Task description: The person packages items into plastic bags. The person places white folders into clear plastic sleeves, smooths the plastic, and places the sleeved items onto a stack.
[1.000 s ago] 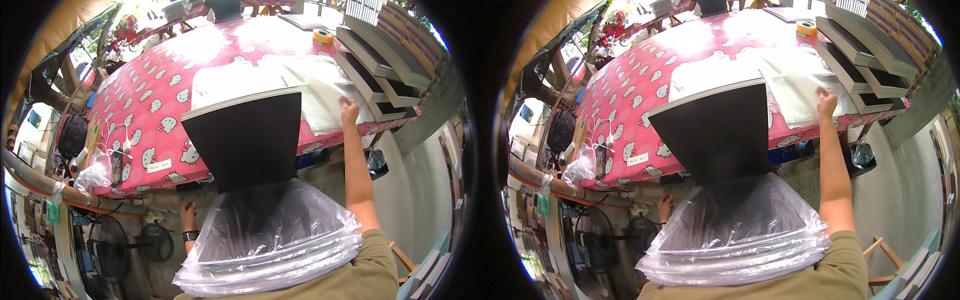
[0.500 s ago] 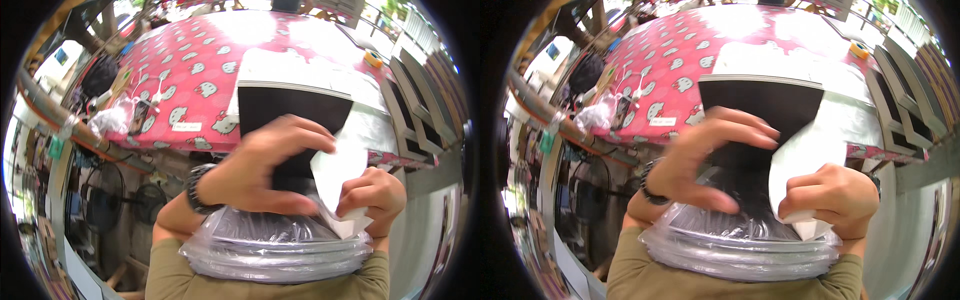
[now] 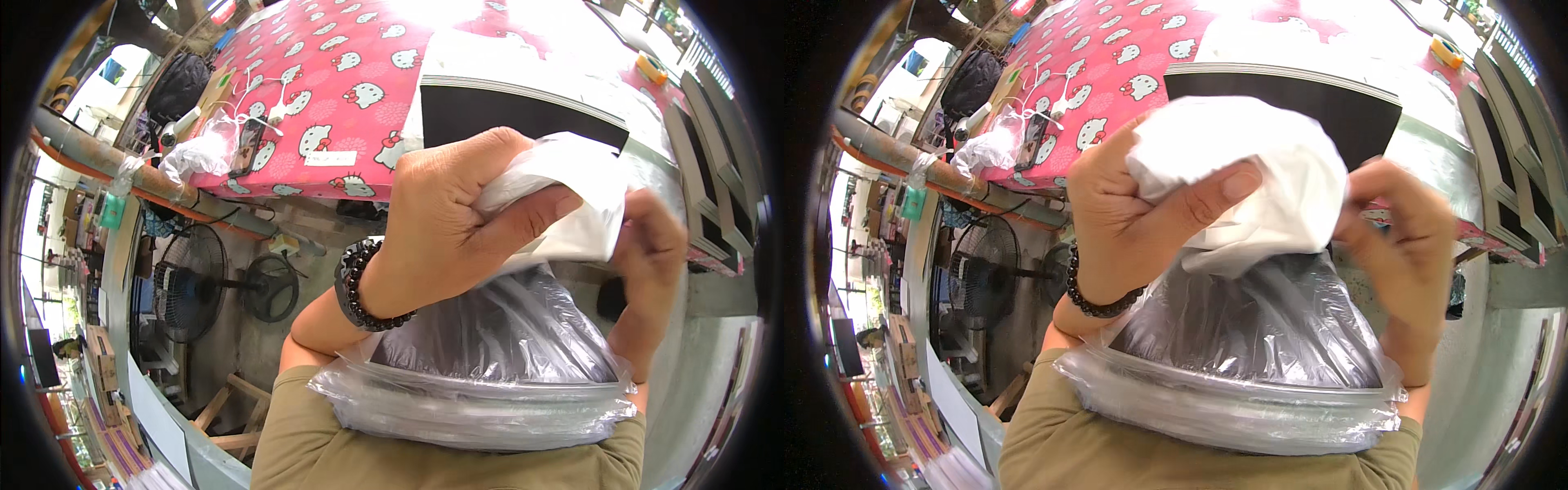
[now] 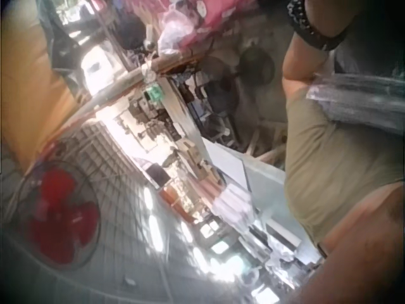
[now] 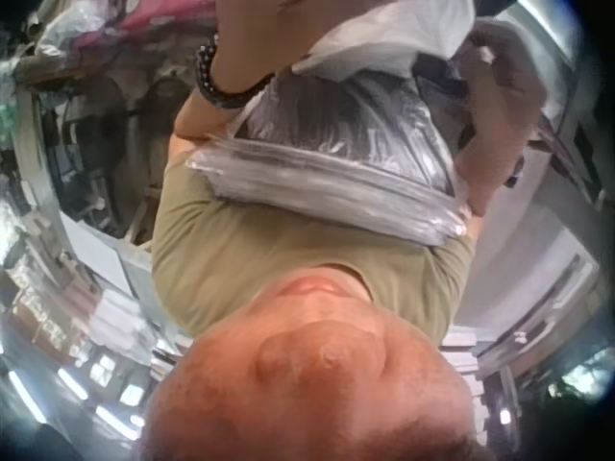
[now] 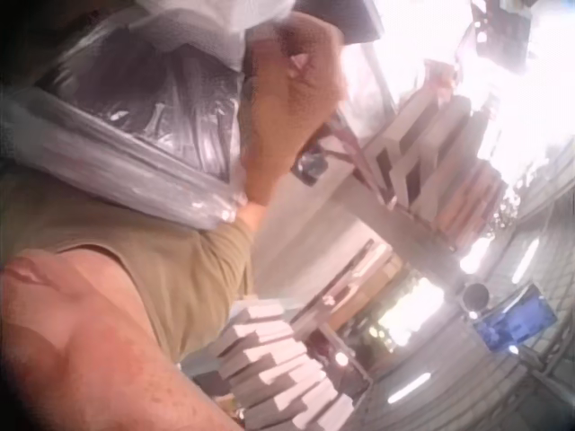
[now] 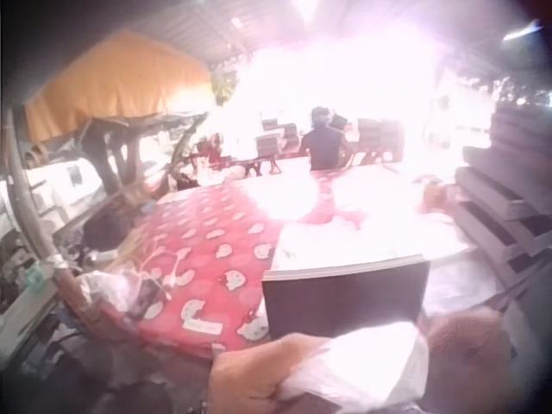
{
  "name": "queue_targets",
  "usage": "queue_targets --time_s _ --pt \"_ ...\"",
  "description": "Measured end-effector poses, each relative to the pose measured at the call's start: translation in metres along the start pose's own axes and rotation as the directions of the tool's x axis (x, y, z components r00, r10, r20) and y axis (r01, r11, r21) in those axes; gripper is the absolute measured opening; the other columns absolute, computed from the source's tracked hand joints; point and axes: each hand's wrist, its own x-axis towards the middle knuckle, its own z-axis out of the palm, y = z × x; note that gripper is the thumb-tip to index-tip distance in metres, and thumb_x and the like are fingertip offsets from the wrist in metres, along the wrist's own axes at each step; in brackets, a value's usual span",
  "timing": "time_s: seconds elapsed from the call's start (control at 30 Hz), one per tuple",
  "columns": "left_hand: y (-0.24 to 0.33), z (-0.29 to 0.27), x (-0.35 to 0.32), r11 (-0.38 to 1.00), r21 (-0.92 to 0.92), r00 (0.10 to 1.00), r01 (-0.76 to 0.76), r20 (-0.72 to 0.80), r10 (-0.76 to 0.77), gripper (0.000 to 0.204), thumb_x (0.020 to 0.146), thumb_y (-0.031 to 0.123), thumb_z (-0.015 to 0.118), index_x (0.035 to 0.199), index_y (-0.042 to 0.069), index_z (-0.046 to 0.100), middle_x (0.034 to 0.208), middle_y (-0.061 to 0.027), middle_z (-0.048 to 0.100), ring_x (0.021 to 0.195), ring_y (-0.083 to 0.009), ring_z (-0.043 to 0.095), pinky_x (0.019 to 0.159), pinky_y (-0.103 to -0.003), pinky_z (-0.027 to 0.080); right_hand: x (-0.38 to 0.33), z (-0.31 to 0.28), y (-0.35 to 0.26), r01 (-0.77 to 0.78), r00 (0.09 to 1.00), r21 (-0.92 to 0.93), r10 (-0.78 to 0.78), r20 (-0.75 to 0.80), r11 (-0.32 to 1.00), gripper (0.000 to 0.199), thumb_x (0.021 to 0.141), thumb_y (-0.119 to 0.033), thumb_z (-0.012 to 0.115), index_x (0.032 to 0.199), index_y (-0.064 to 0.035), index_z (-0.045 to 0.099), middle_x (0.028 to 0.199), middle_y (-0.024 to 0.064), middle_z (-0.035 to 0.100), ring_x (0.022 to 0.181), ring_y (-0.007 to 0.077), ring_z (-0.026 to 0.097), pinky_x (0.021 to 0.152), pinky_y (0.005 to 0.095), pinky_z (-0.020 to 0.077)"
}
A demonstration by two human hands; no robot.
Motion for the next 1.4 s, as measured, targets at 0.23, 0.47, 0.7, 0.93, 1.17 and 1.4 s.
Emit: queue_targets --time_s 0.23,0.47,0.7,0.93,1.17,1.4 --pt "-0.015 0.01 -0.005 0.992 0.027 0.985 0.127 0.113 -0.129 0.016 0.07 0.014 0.069 0.079 0.002 0.062 0.061 -0.0023 0.058 0.055 -0.0029 0.049 0.048 -0.021 0.04 0.013 0.028 0.03 0.061 0.996 0.153 -0.07 0.051 0.986 0.054 0.061 -0.013 0.074 0.106 -0.0009 0.047 0.091 0.0032 0.052 0.087 0.0105 0.049 0.078 0.0234 0.0372" --pt "-0.03 -0.011 -0.004 0.944 -0.051 0.944 0.326 0.067 -0.323 0.017 0.074 0.017 0.065 0.077 0.001 0.061 0.058 -0.0038 0.055 0.054 -0.0032 0.046 0.047 -0.021 0.039 0.022 -0.006 0.039 0.022 0.993 -0.363 0.021 0.113 0.931 0.021 0.059 -0.001 0.068 0.076 0.0009 0.056 0.065 0.0007 0.053 0.062 0.0087 0.05 0.056 0.0219 0.0396" --pt "-0.048 0.015 -0.016 0.839 -0.268 0.88 0.473 0.188 -0.436 0.018 0.075 0.017 0.064 0.079 0.0 0.058 0.066 -0.0005 0.049 0.066 -0.0057 0.043 0.057 -0.021 0.038 0.022 0.025 0.055 0.017 0.998 0.07 -0.012 -0.067 0.997 0.014 0.073 -0.007 0.066 0.073 -0.0012 0.054 0.063 -0.0046 0.048 0.056 0.0016 0.038 0.049 0.0158 0.032" --pt "-0.069 0.025 -0.031 0.549 -0.565 0.785 0.616 0.379 -0.491 0.027 0.078 0.014 0.063 0.098 0.003 0.05 0.092 -0.0017 0.054 0.085 -0.0067 0.051 0.069 -0.021 0.042 0.019 0.038 0.074 0.002 0.98 0.065 0.011 -0.199 0.998 0.008 0.075 -0.004 0.063 0.072 -0.0002 0.055 0.063 -0.0016 0.052 0.057 0.0031 0.045 0.05 0.0171 0.0339" --pt "-0.072 0.025 -0.033 0.47 -0.548 0.707 0.692 0.381 -0.595 0.018 0.077 0.015 0.063 0.089 0.003 0.055 0.081 0.0003 0.057 0.075 -0.0054 0.052 0.067 -0.021 0.043 0.012 0.042 0.075 0.142 0.979 -0.252 -0.174 -0.109 0.957 0.008 0.074 -0.003 0.061 0.072 0.0025 0.055 0.063 0.0052 0.05 0.057 0.0103 0.046 0.05 0.0222 0.0359" --pt "-0.067 0.021 -0.034 0.558 -0.459 0.723 0.691 0.458 -0.518 0.013 0.076 0.013 0.063 0.084 0.005 0.058 0.077 0.0021 0.057 0.07 -0.0036 0.051 0.062 -0.019 0.042 0.008 0.046 0.077 0.24 0.939 -0.262 -0.292 -0.183 0.935 0.008 0.079 -0.005 0.057 0.077 0.0015 0.053 0.063 0.0064 0.051 0.054 0.0107 0.045 0.049 0.022 0.0362"
